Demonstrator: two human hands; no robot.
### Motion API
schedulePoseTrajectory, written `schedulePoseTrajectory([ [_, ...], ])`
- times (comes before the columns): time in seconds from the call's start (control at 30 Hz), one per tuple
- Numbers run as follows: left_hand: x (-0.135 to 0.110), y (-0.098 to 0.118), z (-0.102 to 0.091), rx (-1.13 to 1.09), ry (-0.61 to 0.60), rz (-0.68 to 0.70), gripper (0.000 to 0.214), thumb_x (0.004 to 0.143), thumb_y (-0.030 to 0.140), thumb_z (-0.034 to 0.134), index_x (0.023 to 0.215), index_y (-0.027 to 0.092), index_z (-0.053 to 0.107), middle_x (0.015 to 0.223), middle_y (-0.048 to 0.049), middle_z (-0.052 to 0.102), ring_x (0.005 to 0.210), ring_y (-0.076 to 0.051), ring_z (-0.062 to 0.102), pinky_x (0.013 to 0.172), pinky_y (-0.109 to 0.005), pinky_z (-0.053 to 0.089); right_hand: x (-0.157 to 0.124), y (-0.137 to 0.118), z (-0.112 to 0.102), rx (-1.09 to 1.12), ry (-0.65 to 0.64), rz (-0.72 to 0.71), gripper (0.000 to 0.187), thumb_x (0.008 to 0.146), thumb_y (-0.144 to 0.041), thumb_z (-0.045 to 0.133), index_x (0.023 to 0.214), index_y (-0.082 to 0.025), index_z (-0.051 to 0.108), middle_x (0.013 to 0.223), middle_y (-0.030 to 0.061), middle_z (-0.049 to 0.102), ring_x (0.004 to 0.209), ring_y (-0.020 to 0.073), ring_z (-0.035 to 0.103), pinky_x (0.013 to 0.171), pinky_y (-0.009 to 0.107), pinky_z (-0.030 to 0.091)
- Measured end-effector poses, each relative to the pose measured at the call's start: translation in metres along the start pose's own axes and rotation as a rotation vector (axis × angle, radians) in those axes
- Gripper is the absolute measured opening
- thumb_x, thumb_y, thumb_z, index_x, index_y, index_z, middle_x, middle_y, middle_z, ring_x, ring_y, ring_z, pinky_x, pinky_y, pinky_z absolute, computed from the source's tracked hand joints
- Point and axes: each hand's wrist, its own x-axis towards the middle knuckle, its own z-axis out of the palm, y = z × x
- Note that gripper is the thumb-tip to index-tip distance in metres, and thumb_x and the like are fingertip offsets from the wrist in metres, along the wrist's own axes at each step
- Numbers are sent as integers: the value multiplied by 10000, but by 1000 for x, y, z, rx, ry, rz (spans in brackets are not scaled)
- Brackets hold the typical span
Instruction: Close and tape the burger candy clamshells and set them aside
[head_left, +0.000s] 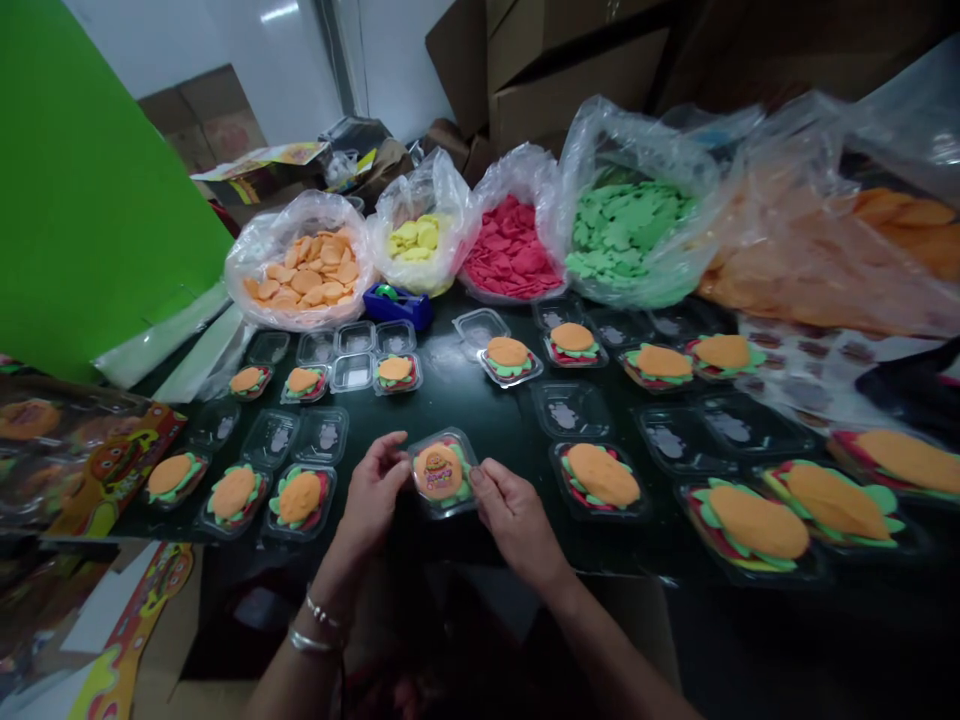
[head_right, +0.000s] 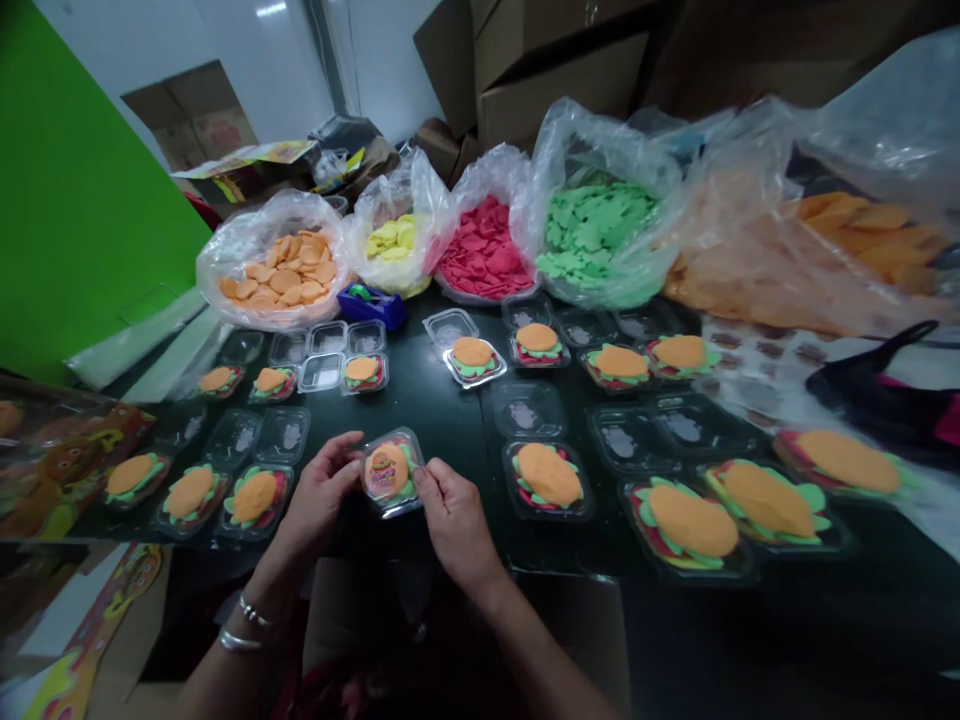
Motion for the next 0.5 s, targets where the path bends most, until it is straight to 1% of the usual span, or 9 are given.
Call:
schedulePoseTrajectory([
  [0.03,1,0,-3,182,5,98,317,721,229,644,1033,178,632,887,-40,661,822,-181,619,786,-337,490,0,-2,-3,-88,-19,-1,389,917,-438,392,609,-222,291,556,-72,279,509,94,285,487,226,253],
  [0.1,0,-1,-3,470,6,306,311,799,219,544,1101,197,616,1109,-84,630,1074,-226,561,970,-412,408,1,-6,-7,-263,-46,7,373,924,-407,372,609,-219,308,551,-62,323,513,103,312,504,236,257],
  [0.13,-2,-1,-1,562,-21,381,321,830,231,509,1136,198,600,1226,-101,580,1183,-239,498,1030,-434,354,1,-8,-8,-338,-55,17,362,930,-388,360,613,-219,319,550,-56,350,512,108,330,511,241,262],
  [0.17,-5,-2,2,629,-71,427,354,843,257,504,1185,196,567,1307,-115,527,1247,-252,444,1058,-452,322,2,-10,-9,-404,-60,29,351,936,-367,349,619,-219,331,553,-48,383,512,113,355,518,244,269],
  [0.23,-9,-4,8,737,-183,457,506,807,319,585,1283,191,471,1342,-139,489,1253,-278,435,1046,-481,333,3,-13,-12,-537,-84,58,326,948,-318,337,640,-217,372,579,-21,477,529,127,435,534,251,286],
  [0.3,-11,-6,13,846,-276,477,642,725,345,690,1293,190,434,1275,-139,529,1176,-294,485,999,-493,373,3,-16,-17,-711,-140,87,302,954,-274,339,676,-211,440,632,20,578,573,152,529,549,260,301],
  [0.4,-8,-4,14,969,-395,534,626,694,352,728,1238,203,457,1216,-115,554,1097,-288,506,955,-486,396,-2,-20,-29,-959,-229,128,268,949,-247,370,747,-196,539,697,74,659,653,206,622,568,279,336],
  [0.43,-7,-2,13,994,-439,553,615,698,354,726,1231,208,456,1216,-110,551,1090,-287,503,951,-484,396,-5,-21,-33,-988,-246,126,248,942,-242,392,767,-192,560,716,80,668,676,216,635,581,285,358],
  [0.5,-4,3,12,1028,-509,580,608,717,356,715,1240,218,437,1221,-108,540,1089,-285,496,952,-484,393,-12,-21,-39,-942,-253,78,135,904,-229,482,832,-186,587,797,81,678,746,226,645,634,302,416],
])
